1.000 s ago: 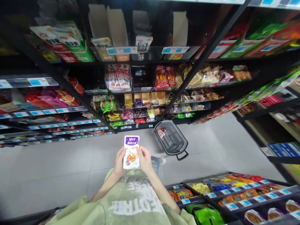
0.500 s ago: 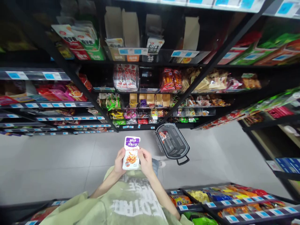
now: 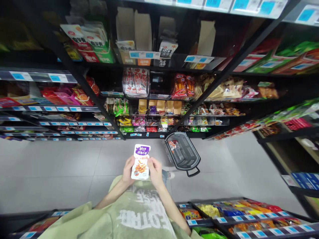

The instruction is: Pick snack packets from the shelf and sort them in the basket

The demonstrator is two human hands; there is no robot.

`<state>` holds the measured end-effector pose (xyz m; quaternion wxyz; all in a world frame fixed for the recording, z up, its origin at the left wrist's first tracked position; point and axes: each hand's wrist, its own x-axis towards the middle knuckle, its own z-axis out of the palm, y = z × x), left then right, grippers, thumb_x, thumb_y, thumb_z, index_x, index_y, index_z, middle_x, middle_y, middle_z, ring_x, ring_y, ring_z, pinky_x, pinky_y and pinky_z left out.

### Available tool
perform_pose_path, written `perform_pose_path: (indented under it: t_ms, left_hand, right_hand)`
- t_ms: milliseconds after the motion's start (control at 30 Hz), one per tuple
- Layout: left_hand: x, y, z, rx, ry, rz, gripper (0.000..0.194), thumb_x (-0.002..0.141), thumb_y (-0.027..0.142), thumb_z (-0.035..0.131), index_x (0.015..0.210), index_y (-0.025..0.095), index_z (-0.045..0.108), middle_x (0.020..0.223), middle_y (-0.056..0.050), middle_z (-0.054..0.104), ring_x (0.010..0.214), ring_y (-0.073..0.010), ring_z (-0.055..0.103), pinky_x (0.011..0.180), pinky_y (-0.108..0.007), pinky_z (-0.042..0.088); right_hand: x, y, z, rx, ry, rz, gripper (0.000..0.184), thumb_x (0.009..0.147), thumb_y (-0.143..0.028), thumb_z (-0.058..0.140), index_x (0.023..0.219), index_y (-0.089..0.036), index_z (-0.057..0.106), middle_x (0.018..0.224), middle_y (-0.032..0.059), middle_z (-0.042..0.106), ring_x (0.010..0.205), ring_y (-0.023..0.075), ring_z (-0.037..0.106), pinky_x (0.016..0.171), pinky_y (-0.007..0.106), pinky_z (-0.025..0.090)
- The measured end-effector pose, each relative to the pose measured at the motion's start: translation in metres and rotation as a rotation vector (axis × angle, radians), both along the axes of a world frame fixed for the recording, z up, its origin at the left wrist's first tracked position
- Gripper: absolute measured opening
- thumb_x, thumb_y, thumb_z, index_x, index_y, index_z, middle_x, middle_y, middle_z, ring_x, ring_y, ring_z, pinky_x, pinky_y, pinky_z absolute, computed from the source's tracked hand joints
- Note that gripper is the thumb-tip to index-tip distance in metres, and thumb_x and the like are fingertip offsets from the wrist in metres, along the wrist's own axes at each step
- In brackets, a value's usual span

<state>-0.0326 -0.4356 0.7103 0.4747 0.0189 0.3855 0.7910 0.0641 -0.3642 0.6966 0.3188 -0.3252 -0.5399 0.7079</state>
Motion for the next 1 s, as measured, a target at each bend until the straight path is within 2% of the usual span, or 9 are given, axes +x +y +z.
perform_pose_path:
  t_ms: [333,700,1000]
  left_hand:
    - [-0.007,0.008,-0.004,-0.034,0.039,-0.024,0.029,0.072,0.04,0.073,0.077,0.013,0.069,0.077,-0.006,0.073,0.067,-0.0195,0.067,0.063,-0.025,0.048]
    - [-0.017,0.003,-0.006,-0.037,0.022,0.028,0.029,0.071,0.04,0.074,0.078,0.012,0.069,0.079,-0.006,0.073,0.069,-0.0202,0.067,0.066,-0.027,0.049]
    - [-0.024,0.005,-0.008,-0.029,0.009,0.043,0.026,0.07,0.037,0.074,0.071,0.013,0.066,0.073,-0.004,0.071,0.066,-0.0181,0.065,0.064,-0.026,0.049]
  right_hand:
    - [-0.004,0.006,-0.001,-0.016,0.003,-0.036,0.039,0.087,-0.045,0.055,0.06,-0.017,0.047,0.056,-0.0038,0.043,0.051,0.0093,0.031,0.048,0.022,0.027]
    - [-0.018,0.004,0.003,-0.016,-0.04,0.004,0.041,0.085,-0.049,0.056,0.06,-0.017,0.048,0.056,-0.003,0.045,0.051,0.0098,0.033,0.048,0.022,0.029]
    - [-0.024,0.006,0.0,-0.012,-0.04,0.004,0.04,0.085,-0.048,0.056,0.061,-0.017,0.051,0.056,-0.0031,0.045,0.052,0.01,0.034,0.049,0.022,0.03]
